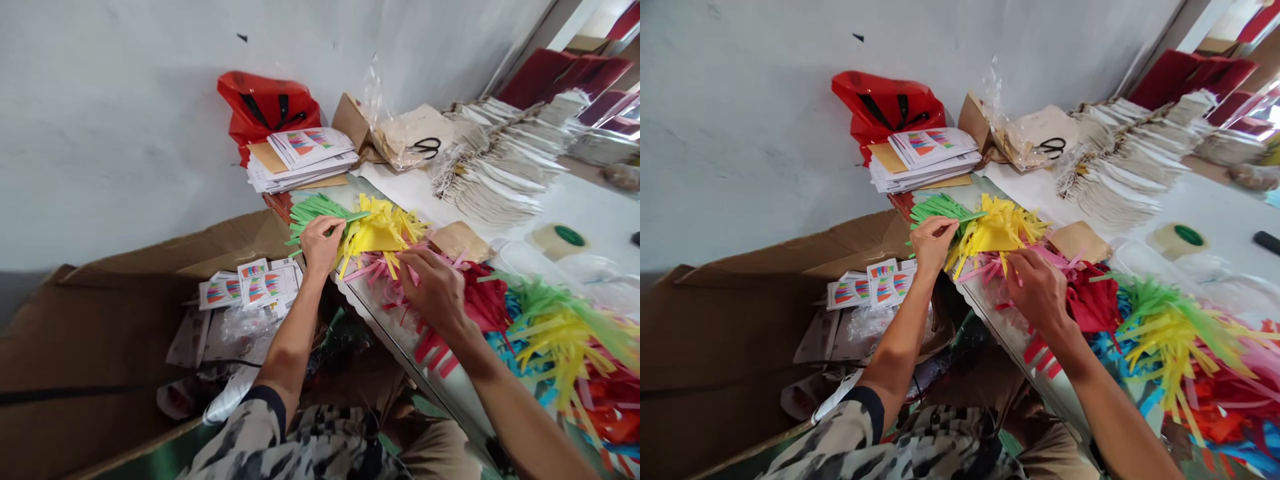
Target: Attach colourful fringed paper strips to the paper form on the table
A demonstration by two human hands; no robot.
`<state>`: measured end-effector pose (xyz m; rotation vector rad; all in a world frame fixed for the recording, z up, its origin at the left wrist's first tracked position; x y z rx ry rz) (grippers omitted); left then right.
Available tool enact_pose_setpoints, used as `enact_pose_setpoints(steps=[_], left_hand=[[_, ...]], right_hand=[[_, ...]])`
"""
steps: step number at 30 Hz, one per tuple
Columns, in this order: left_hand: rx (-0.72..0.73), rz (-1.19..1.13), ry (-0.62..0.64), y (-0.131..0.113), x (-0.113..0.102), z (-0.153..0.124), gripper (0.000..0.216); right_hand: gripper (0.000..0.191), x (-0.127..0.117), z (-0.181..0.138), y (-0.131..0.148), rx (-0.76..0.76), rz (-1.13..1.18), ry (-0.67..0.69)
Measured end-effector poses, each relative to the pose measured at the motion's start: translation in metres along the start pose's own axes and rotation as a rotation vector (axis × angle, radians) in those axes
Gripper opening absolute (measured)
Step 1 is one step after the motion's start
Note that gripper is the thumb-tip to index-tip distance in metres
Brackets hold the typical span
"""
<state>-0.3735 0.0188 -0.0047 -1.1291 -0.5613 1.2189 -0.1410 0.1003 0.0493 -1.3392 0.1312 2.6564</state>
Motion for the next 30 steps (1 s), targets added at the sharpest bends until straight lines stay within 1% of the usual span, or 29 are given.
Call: enact_pose_setpoints(steps=[2, 4, 6, 7, 9, 11, 13, 15, 17, 19, 21, 24, 26, 30], left_hand=[[0.038, -0.031, 0.034, -0.004, 0.001, -0.003, 0.007], [0.081, -0.071, 0.089, -0.007, 0.003, -0.008, 0.007], [0.101, -0.117, 0.135, -0.004, 0.003, -0.013, 0.01], [0.087, -0.144, 0.145, 0.001, 0.002, -0.013, 0.011], [0.001, -0.188, 0.139, 0.015, -0.001, -0.011, 0.012], [-0.121, -0.163, 0.106, 0.031, -0.003, -0.006, 0.024], [-0.187, -0.024, 0.098, 0.04, -0.001, -0.002, 0.034], [-0.185, 0.186, 0.127, 0.042, 0.006, -0.001, 0.037], [-0.145, 0.375, 0.18, 0.04, 0.015, -0.004, 0.035], [-0.108, 0.483, 0.216, 0.036, 0.02, -0.009, 0.029], [-0.105, 0.505, 0.221, 0.032, 0.021, -0.015, 0.027], [-0.155, 0.455, 0.167, 0.027, 0.016, -0.018, 0.031], [-0.176, 0.402, 0.142, 0.023, 0.014, -0.017, 0.03], [-0.236, 0.324, 0.089, 0.02, 0.014, -0.01, 0.016]], right_hand=[[0.035, 0.026, 0.031, 0.004, -0.054, 0.023, 0.071], [0.041, 0.051, 0.059, 0.006, -0.137, -0.026, 0.176], [0.034, 0.074, 0.078, 0.004, -0.188, -0.071, 0.294], [0.03, 0.083, 0.084, 0.003, -0.198, -0.081, 0.342], [0.026, 0.094, 0.088, 0.001, -0.204, -0.085, 0.4], [0.024, 0.098, 0.088, 0.001, -0.208, -0.078, 0.411], [0.025, 0.101, 0.086, 0.005, -0.218, -0.065, 0.419], [0.027, 0.104, 0.083, 0.007, -0.21, -0.055, 0.419], [0.027, 0.108, 0.081, 0.006, -0.172, -0.052, 0.406], [0.024, 0.112, 0.078, 0.003, -0.122, -0.047, 0.388], [0.024, 0.115, 0.075, -0.001, -0.079, -0.034, 0.369], [0.028, 0.118, 0.072, -0.005, -0.035, -0.011, 0.343], [0.028, 0.118, 0.072, -0.005, -0.018, 0.003, 0.329], [0.028, 0.116, 0.076, -0.006, 0.002, 0.022, 0.296]])
Point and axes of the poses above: each hand's wrist, its own z-axis towards the middle knuckle, its own x-axis out of the palm, y = z × x, the point moved 7 cm from there along z, towards the middle knuckle, and after that the axes turned 15 degrees about -x, right-handed, at the moved point
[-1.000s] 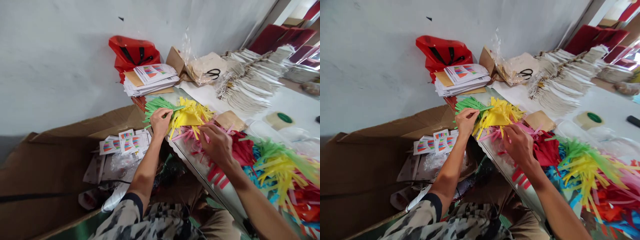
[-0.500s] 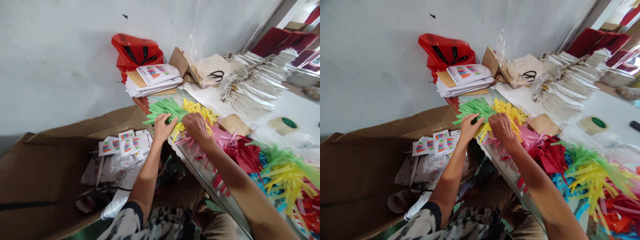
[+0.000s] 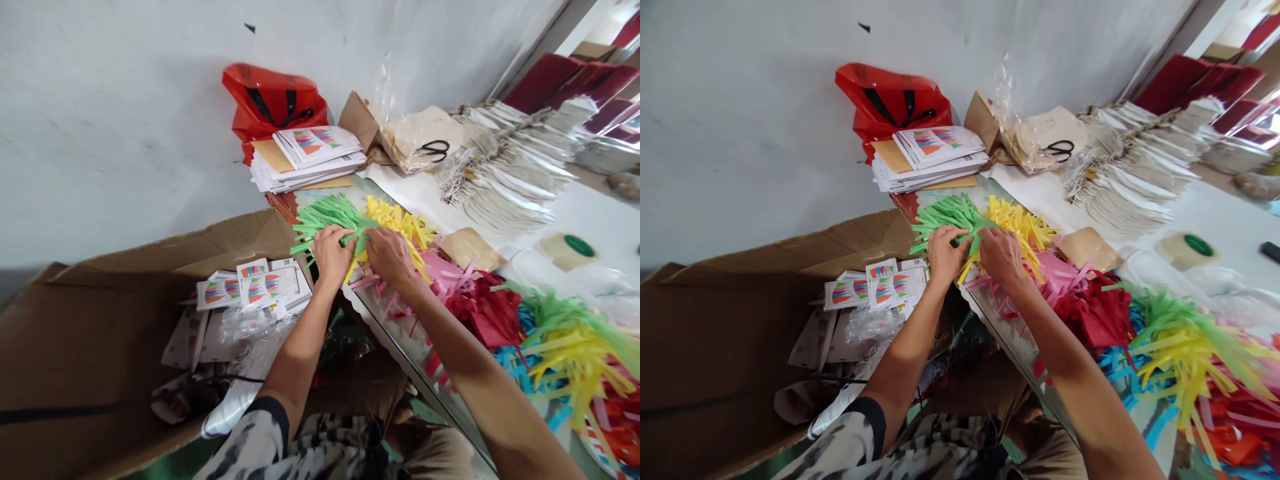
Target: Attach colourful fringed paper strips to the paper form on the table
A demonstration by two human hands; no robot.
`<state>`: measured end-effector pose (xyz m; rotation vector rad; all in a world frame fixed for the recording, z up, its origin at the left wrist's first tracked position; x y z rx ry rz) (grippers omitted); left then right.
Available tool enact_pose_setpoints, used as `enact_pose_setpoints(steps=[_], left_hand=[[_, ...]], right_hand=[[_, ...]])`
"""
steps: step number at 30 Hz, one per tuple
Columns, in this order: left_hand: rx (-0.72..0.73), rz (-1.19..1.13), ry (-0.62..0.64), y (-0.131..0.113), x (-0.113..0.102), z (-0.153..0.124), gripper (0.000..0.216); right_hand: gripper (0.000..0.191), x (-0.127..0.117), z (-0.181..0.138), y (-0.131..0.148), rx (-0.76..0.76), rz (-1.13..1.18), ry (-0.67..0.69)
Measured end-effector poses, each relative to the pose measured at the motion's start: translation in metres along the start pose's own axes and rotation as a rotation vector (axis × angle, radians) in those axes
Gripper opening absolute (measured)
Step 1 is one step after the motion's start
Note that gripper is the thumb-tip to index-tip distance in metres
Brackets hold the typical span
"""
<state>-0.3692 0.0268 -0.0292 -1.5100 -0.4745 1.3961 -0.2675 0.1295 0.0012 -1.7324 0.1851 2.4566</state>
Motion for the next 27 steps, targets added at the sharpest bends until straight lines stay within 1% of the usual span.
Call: enact_pose_setpoints(steps=[3, 5, 6, 7, 10, 12, 14, 16, 17, 20, 22, 24, 27], left_hand=[[-0.052, -0.04, -0.028, -0.001, -0.002, 0.009, 0.004], [-0.076, -0.117, -0.027, -0.002, -0.003, 0.018, 0.004], [-0.093, -0.193, -0.006, -0.002, -0.002, 0.024, 0.007], [-0.121, -0.297, 0.034, -0.002, -0.001, 0.029, 0.009], [-0.249, -0.657, 0.218, -0.001, 0.009, 0.043, 0.014], [-0.301, -0.797, 0.284, -0.003, 0.012, 0.047, 0.016], [-0.301, -0.841, 0.294, -0.006, 0.008, 0.048, 0.016], [-0.308, -0.86, 0.307, -0.007, 0.005, 0.045, 0.016], [-0.324, -0.868, 0.321, -0.007, 0.004, 0.043, 0.016], [-0.363, -0.885, 0.354, -0.006, 0.003, 0.038, 0.014], [-0.337, -0.892, 0.366, -0.01, 0.003, 0.037, 0.013], [-0.285, -0.897, 0.385, -0.015, 0.003, 0.038, 0.015], [-0.23, -0.898, 0.406, -0.02, 0.002, 0.035, 0.02]], right_hand=[[0.028, -0.002, 0.001, 0.001, -0.002, 0.008, -0.019], [0.026, -0.003, 0.001, 0.004, -0.015, 0.012, -0.027], [0.025, -0.004, 0.0, 0.007, -0.028, 0.014, -0.04], [0.026, -0.005, 0.0, 0.01, -0.047, 0.013, -0.062], [0.036, -0.011, -0.001, 0.019, -0.106, -0.002, -0.16], [0.033, -0.014, -0.001, 0.022, -0.111, -0.011, -0.206], [0.028, -0.015, -0.001, 0.024, -0.103, 0.004, -0.231], [0.027, -0.017, 0.001, 0.024, -0.082, 0.05, -0.259], [0.028, -0.018, 0.002, 0.022, -0.053, 0.086, -0.277], [0.028, -0.022, 0.005, 0.012, 0.099, 0.224, -0.34], [0.028, -0.024, 0.009, 0.008, 0.154, 0.301, -0.366], [0.027, -0.026, 0.013, 0.006, 0.153, 0.346, -0.379], [0.018, -0.029, 0.018, 0.002, 0.141, 0.401, -0.433]])
Point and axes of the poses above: each hand's wrist, its own z-axis towards the middle knuckle, its own x-axis out of the palm, y = z × x, the point moved 7 cm from there along z, towards the middle knuckle, and after that the axes turned 15 degrees about -x, right-handed, at the moved point
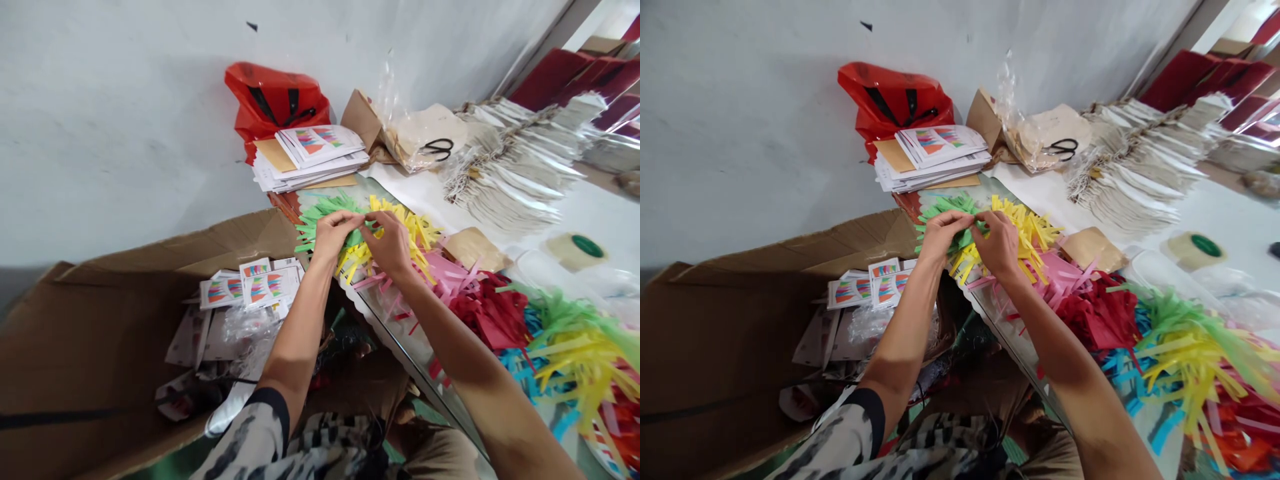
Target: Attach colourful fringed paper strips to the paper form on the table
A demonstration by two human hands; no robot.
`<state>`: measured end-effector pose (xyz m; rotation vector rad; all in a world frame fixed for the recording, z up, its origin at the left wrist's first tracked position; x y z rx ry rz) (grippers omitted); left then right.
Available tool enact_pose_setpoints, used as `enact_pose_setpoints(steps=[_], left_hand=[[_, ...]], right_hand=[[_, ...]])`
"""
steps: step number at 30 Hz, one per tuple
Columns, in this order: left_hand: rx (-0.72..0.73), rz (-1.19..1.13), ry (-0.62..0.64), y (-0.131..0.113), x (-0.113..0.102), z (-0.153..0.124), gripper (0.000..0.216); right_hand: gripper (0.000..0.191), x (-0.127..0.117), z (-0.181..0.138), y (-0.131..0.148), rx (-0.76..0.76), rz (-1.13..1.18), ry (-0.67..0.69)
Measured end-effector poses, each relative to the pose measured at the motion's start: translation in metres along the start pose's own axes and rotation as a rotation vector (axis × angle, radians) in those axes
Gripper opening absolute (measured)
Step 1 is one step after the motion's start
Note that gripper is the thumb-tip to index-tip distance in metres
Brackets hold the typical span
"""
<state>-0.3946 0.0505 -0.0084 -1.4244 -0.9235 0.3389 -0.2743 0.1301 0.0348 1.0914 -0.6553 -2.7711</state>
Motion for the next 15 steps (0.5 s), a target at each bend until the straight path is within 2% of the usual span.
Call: enact_pose_setpoints(steps=[2, 6, 8, 11, 15], left_hand=[[0.052, 0.012, -0.032, -0.003, -0.003, -0.007, 0.02], [0.235, 0.147, -0.244, -0.01, -0.019, -0.033, 0.02], [0.259, 0.233, -0.32, -0.008, -0.024, -0.042, 0.028], [0.247, 0.335, -0.317, -0.003, -0.021, -0.045, 0.028], [0.215, 0.358, -0.231, 0.001, -0.013, -0.035, 0.01]], right_hand=[[0.016, -0.003, 0.002, -0.006, 0.021, 0.056, -0.062], [0.018, -0.004, 0.002, -0.029, 0.184, 0.241, -0.154], [0.021, -0.002, 0.0, -0.039, 0.263, 0.353, -0.2], [0.022, -0.002, -0.001, -0.039, 0.249, 0.391, -0.238], [0.019, -0.009, 0.0, -0.022, 0.13, 0.268, -0.225]])
Point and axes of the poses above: each hand's wrist, its own z-axis towards the middle knuckle, its own x-axis out of the palm, y = z × x, the point moved 7 cm from there along z, towards the middle knuckle, and after that the axes turned 15 degrees about -x, right-handed, at the moved point
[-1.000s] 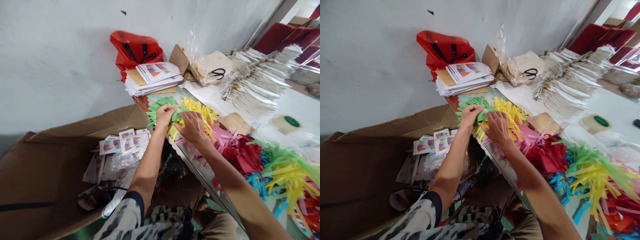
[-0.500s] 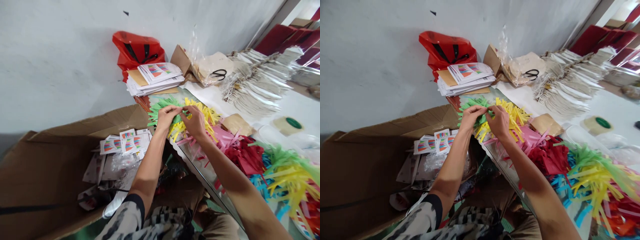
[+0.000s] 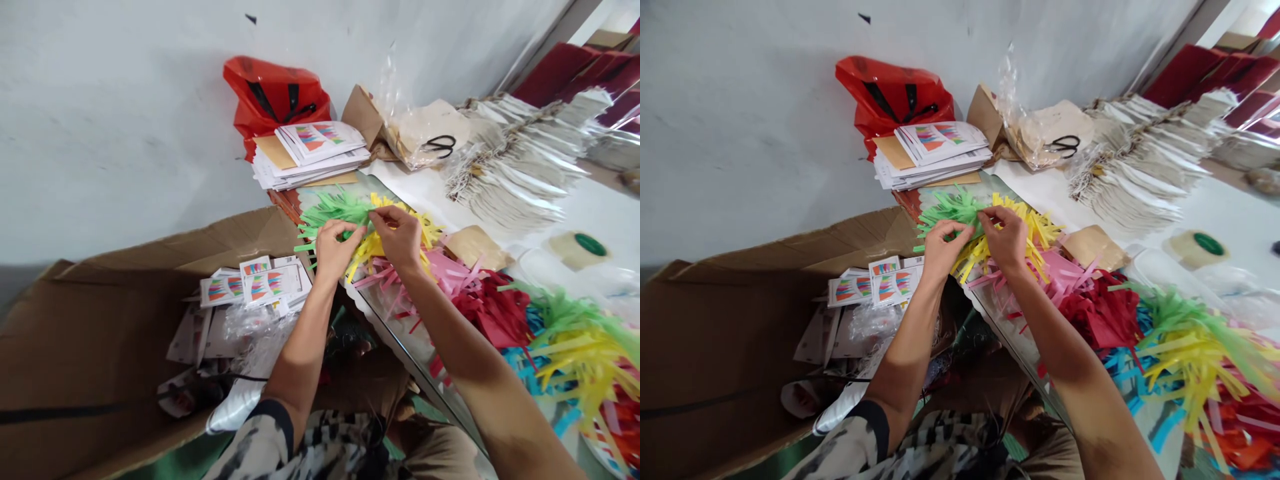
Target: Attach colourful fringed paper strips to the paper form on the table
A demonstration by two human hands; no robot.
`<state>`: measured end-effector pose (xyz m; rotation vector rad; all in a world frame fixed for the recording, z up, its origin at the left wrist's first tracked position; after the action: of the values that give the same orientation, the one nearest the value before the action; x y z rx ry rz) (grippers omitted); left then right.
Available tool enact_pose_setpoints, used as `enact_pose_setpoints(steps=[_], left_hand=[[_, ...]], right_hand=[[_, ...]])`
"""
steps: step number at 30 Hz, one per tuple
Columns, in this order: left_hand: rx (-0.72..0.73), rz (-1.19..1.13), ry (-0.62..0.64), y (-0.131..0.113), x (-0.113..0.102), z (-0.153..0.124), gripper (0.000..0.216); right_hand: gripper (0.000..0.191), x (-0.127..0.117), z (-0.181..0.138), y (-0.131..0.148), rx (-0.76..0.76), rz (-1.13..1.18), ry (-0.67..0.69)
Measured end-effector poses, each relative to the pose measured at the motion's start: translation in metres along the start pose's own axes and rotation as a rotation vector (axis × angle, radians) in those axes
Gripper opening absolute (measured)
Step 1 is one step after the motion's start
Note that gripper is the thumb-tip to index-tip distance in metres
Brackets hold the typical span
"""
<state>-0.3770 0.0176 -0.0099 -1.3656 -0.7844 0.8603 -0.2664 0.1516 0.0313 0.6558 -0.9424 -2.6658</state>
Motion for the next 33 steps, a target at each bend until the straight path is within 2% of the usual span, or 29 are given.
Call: enact_pose_setpoints(steps=[3, 7, 11, 16, 23, 28, 33], left_hand=[[-0.112, -0.138, 0.028, 0.011, 0.004, 0.006, 0.01], [-0.333, -0.292, 0.025, 0.034, 0.008, 0.008, 0.027], [-0.42, -0.378, 0.059, 0.046, 0.015, 0.006, 0.04], [-0.413, -0.356, 0.041, 0.046, 0.017, 0.002, 0.051], [-0.399, -0.31, 0.063, 0.039, 0.012, -0.002, 0.054], [-0.369, -0.313, 0.184, 0.033, 0.012, -0.003, 0.046], [-0.332, -0.313, 0.251, 0.035, 0.009, -0.004, 0.031]], right_hand=[[0.022, -0.003, -0.002, 0.011, -0.056, -0.056, 0.031], [0.027, -0.009, -0.011, 0.017, -0.077, -0.134, 0.069], [0.03, -0.005, -0.025, 0.022, -0.118, -0.232, 0.189], [0.028, 0.007, -0.038, 0.026, -0.17, -0.343, 0.317], [0.02, 0.008, -0.042, 0.023, -0.14, -0.371, 0.309], [0.017, 0.009, -0.042, 0.021, -0.145, -0.381, 0.289], [0.01, 0.01, -0.039, 0.018, -0.109, -0.352, 0.278]])
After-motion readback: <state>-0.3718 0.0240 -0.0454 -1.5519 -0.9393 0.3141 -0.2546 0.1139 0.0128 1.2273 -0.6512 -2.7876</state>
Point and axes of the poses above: each hand's wrist, its own z-axis towards the middle knuckle, its own x-axis out of the palm, y = z × x, the point moved 7 cm from there along z, towards the middle knuckle, and after that the axes turned 15 degrees about -x, right-handed, at the moved point
